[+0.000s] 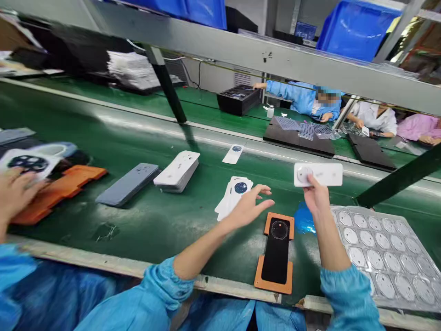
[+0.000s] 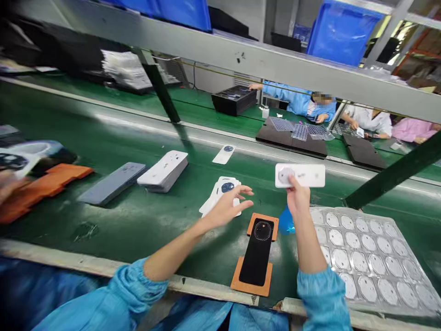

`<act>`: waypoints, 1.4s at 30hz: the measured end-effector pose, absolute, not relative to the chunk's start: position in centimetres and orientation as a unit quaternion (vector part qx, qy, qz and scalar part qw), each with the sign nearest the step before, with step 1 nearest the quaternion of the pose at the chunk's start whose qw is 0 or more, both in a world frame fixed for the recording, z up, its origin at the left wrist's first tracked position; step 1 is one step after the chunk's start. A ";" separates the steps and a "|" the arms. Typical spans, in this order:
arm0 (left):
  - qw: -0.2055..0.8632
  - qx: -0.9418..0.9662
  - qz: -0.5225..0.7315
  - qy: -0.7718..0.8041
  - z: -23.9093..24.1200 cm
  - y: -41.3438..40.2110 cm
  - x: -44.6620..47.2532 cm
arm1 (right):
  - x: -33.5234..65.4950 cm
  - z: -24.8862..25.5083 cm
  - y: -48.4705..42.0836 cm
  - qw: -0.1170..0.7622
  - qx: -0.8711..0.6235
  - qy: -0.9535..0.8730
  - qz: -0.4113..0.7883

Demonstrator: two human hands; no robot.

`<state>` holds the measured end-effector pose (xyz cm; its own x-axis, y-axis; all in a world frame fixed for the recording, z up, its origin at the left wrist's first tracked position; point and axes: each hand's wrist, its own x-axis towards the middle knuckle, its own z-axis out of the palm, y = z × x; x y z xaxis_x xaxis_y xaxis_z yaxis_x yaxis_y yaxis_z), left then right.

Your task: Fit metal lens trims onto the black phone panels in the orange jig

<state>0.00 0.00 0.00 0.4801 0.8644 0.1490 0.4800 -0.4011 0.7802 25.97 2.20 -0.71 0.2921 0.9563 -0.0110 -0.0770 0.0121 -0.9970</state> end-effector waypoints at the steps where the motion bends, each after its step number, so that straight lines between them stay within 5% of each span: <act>1: 0.328 0.823 0.222 0.406 0.0 1.5 -1.3 | 25.9 -0.5 2.6 0.574 -0.553 -0.403 0.450; 9: 0.196 0.951 -0.141 0.194 -2.2 11.5 -5.0 | 23.7 -2.0 -5.3 0.372 -0.590 -0.530 0.483; 18: 0.191 0.953 -0.106 0.208 -3.0 12.9 -4.7 | 39.2 -2.6 -12.5 0.223 -0.845 -0.460 0.158; 24: 0.177 0.957 -0.064 0.220 -0.4 13.8 -5.2 | 44.1 -4.4 -10.6 0.139 -0.875 -0.451 0.111; 27: 0.232 0.942 0.038 0.238 2.3 14.1 -5.3 | 44.5 -4.4 -9.4 0.122 -0.880 -0.449 0.098; 33: 0.482 0.593 0.544 0.347 4.4 10.3 -2.3 | 41.3 -1.9 -9.4 0.132 -0.867 -0.477 0.061; 37: 0.680 0.378 0.546 0.311 2.9 7.3 1.2 | 33.6 -1.3 -10.6 0.158 -0.795 -0.580 0.080; 42: 0.774 0.266 0.493 0.296 1.8 6.2 3.0 | 22.6 -4.4 -12.5 0.264 -0.579 -0.772 -0.002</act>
